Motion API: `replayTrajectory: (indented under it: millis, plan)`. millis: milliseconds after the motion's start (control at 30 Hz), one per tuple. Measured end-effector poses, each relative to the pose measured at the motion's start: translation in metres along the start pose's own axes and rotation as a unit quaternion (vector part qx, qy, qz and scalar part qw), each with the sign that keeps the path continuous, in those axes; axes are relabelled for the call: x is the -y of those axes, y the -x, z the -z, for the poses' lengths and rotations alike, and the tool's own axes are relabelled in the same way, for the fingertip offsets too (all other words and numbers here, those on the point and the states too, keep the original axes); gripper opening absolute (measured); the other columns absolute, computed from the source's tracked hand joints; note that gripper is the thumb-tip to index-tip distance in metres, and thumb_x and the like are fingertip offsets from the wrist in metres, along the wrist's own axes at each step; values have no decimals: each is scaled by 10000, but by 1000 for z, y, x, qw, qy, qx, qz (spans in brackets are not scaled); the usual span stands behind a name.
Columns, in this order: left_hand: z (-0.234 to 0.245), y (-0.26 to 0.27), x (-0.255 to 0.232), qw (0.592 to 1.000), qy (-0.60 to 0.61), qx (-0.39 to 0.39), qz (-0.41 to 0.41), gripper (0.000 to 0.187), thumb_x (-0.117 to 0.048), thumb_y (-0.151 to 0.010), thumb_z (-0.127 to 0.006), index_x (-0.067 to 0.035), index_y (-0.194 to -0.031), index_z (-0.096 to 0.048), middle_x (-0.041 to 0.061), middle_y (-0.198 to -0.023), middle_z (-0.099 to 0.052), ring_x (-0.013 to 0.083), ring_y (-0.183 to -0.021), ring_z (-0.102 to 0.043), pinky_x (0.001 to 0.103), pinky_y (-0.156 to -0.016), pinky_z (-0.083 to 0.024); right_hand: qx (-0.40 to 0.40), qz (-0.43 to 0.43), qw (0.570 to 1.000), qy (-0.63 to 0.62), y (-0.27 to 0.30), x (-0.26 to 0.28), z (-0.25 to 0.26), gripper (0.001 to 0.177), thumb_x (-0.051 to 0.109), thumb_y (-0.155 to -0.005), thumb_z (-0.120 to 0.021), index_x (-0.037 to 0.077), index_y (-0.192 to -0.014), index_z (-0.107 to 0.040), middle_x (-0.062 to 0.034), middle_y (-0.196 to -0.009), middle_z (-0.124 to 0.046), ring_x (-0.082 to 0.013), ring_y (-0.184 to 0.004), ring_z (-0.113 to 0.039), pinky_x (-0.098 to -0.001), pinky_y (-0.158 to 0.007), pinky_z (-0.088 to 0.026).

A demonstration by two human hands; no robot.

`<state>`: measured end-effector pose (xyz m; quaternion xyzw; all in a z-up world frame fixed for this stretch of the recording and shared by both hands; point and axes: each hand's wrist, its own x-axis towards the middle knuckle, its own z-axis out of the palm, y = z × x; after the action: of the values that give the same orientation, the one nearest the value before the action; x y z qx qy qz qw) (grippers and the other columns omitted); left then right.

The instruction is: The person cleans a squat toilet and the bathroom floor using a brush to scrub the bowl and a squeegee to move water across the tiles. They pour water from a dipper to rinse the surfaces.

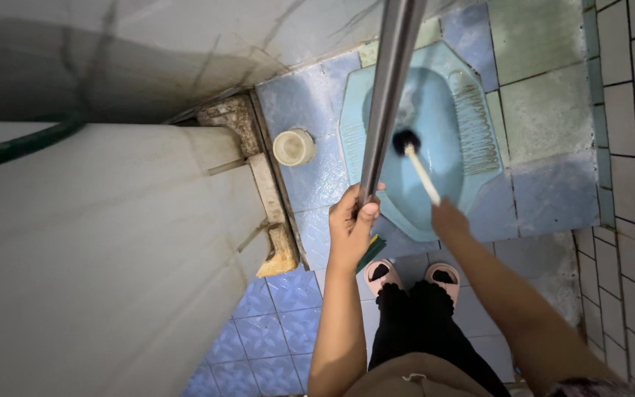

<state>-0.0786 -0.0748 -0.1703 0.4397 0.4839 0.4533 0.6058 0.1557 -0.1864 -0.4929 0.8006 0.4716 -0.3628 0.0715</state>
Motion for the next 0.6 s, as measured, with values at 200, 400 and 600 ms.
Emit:
replayTrajectory:
  millis: [200,400,600]
  plan:
    - [-1,12,-12,999,-30,-3,-16,480,-428,-1017,-671,-2,-1240,-686,-34,-813,-569,36,-684,-472,206,-616,-382,6,63,976,210,101,-114,82,390,418,-1132,-446,53,-1246,-524,-159,-876,-757,-332,-713,-735,-471,-607,-560]
    - [-12,19,-12,998,-58,16,-34,480,-432,-1023,-671,-11,-1250,-699,-34,-825,-563,52,-722,-486,214,-648,-396,-95,14,965,245,-90,-36,142,366,285,-1027,-467,108,-1336,-548,-143,-1218,-711,-416,-964,-728,-626,-641,-597]
    - [-12,27,6,996,-77,10,-43,509,-407,-1023,-688,13,-1309,-660,-23,-866,-580,64,-770,-498,225,-703,-439,-64,114,952,276,-26,-32,63,180,197,-1025,-536,77,-1097,-648,-155,-1142,-701,-316,-1020,-741,-447,-820,-597]
